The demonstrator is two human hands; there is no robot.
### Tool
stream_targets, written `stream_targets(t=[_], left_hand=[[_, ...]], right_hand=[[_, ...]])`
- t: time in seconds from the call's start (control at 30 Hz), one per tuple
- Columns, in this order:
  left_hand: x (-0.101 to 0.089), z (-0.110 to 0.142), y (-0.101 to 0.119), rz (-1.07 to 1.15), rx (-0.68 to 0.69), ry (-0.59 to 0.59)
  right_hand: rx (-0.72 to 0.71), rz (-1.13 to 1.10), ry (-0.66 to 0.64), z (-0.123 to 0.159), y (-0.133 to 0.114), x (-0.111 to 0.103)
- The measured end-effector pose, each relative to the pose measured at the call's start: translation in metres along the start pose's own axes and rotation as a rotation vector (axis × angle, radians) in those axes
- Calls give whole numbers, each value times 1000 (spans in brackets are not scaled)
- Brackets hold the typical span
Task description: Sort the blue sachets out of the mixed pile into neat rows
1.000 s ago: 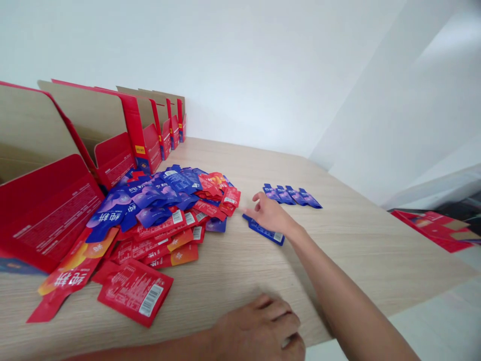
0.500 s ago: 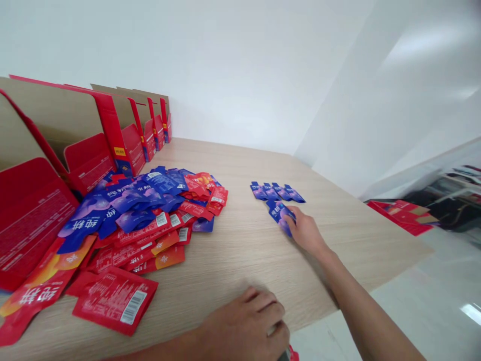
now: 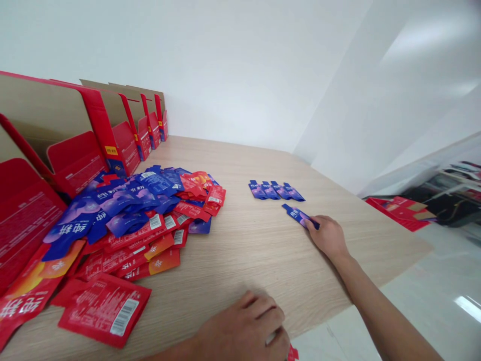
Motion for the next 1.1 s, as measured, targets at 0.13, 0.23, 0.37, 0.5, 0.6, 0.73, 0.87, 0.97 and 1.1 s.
stream_targets(t=[0.13,0.23,0.37,0.5,0.6,0.73,0.87,0.97,1.1], left_hand=[[2,0,0,2,-9,3],[3,0,0,13,-14,11],[4,1,1,18,-7,9],[4,1,0,23,-19,15],[4,1,0,19,-15,3],[4,0,0,24,-13,-1],[2,1,0,27,-13,8],[2,1,-1,23,-9,16],[2,-1,0,21,10,53]], right_hand=[[-117,-39,-5,0,5,2],[-97,-43,-23,-1,10,5],[-30,8,-9,-5,25,8],[-17,47,-22,-8,36,12],[-4,56,-24,-10,40,15],[23,66,-23,-15,43,17],[60,80,-26,-16,47,18],[79,83,-40,-13,44,16],[82,99,22,-14,15,7]])
Point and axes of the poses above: each hand's wrist, its own z-axis away from the middle knuckle, its own x-axis out of the palm, y = z × x, the point moved 5 cm from there along -z, towards the middle knuckle, and after that the axes turned 12 degrees about -z, right-handed, at the moved point
